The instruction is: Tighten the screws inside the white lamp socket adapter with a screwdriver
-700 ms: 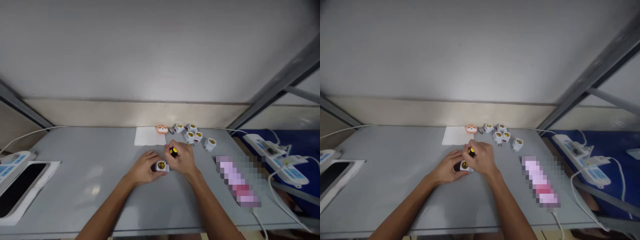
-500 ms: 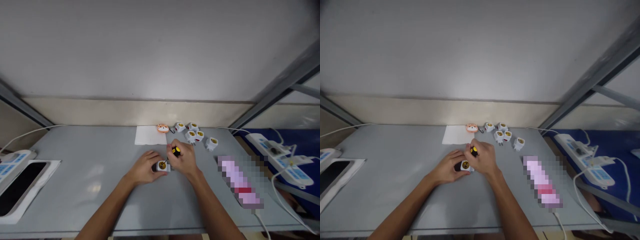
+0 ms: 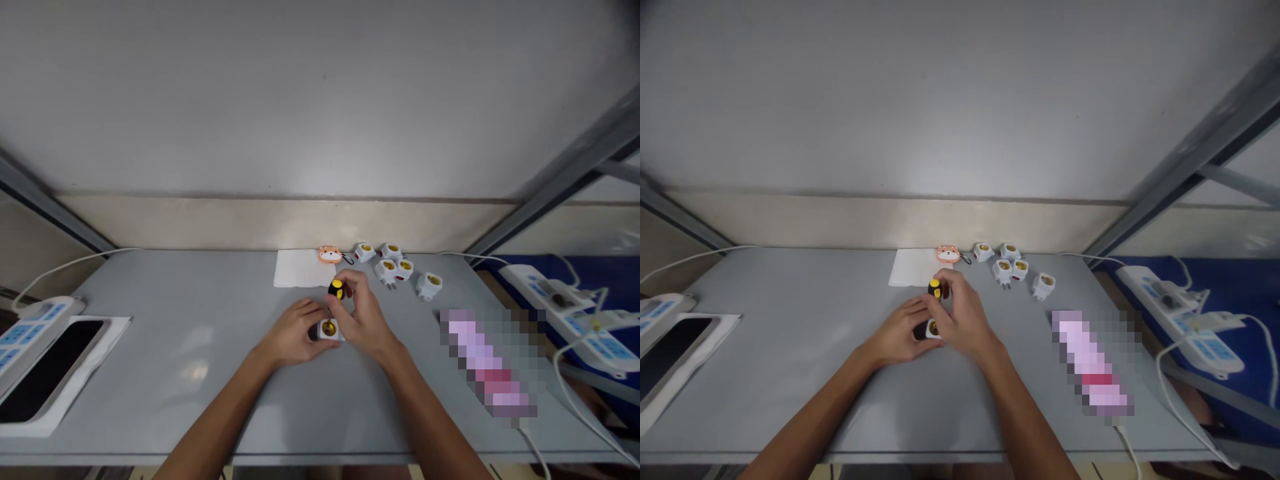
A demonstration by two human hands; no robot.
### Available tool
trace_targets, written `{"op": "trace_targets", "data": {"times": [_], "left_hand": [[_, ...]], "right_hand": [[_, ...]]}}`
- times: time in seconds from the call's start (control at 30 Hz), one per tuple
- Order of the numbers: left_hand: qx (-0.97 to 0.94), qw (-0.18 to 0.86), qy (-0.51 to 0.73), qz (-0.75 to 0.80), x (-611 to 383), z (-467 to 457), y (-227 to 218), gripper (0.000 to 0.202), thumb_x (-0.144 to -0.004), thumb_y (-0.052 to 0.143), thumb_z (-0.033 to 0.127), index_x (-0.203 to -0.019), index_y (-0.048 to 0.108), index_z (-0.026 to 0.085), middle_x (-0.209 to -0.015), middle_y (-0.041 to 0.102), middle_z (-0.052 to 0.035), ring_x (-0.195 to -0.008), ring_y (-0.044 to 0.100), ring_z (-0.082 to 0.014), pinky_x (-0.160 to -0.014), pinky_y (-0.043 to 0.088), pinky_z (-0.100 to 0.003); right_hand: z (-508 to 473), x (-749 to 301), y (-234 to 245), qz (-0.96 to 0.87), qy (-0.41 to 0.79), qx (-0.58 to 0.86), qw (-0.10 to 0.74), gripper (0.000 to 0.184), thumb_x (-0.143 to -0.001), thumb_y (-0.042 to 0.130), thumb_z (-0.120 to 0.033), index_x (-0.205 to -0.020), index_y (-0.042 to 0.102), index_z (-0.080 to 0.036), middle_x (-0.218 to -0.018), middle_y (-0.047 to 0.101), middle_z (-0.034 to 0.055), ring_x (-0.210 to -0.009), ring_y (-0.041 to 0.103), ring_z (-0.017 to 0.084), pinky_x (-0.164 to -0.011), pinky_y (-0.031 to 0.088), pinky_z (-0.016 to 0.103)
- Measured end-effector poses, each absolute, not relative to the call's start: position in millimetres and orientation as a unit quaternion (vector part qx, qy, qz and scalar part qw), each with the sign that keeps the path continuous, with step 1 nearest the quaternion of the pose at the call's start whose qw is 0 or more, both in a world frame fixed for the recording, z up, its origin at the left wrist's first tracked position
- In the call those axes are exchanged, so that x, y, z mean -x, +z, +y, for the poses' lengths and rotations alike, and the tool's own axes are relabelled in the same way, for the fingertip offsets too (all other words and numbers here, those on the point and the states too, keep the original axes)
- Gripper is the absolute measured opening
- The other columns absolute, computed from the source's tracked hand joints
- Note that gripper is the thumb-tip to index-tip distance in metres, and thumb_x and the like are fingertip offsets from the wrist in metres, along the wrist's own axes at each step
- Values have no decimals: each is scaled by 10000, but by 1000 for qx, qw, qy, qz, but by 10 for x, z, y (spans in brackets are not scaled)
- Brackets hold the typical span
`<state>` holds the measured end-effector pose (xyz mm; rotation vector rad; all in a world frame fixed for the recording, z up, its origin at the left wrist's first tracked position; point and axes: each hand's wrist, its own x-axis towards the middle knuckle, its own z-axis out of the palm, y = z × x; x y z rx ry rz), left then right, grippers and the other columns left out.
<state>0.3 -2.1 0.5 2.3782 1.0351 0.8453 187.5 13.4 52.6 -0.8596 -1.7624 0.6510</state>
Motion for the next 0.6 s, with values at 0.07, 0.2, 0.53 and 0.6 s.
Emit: {"op": "trace_targets", "data": {"times": [0.07,0.2,0.53,0.6], "left_hand": [[-854,206,302,370,-5,-27,20,354,-932,757,506,-1136,738,217,-1152,765,-101,-1107,686,-289,-991,562,-462],[-858,202,290,373,-7,-35,53,329,-924,771,496,-1108,747,225,-1186,761,-99,-1143,685,-292,-995,564,-450],[-855,199,315,360,-14,-35,38,400,-907,798,496,-1183,716,219,-1216,774,-86,-1148,698,-273,-1048,540,-433],[-858,197,308,362,-20,-39,63,344,-910,797,483,-1106,726,210,-1150,781,-84,-1100,705,-266,-1023,546,-425]], "right_hand": [[133,-1897,535,-708,355,320,520,150,-1019,575,-306,-1156,600,-252,-1048,636,57,-936,604,200,-844,472,352],[145,-1867,555,-597,555,244,525,219,-1042,532,-418,-1057,660,-241,-894,616,42,-834,574,207,-780,435,364],[117,-1719,567,-460,641,204,579,249,-986,662,-425,-938,469,-276,-719,474,-51,-625,416,135,-631,323,284],[167,-1787,586,-472,629,214,579,248,-958,688,-448,-939,526,-262,-794,553,-18,-693,504,154,-673,380,308]]}}
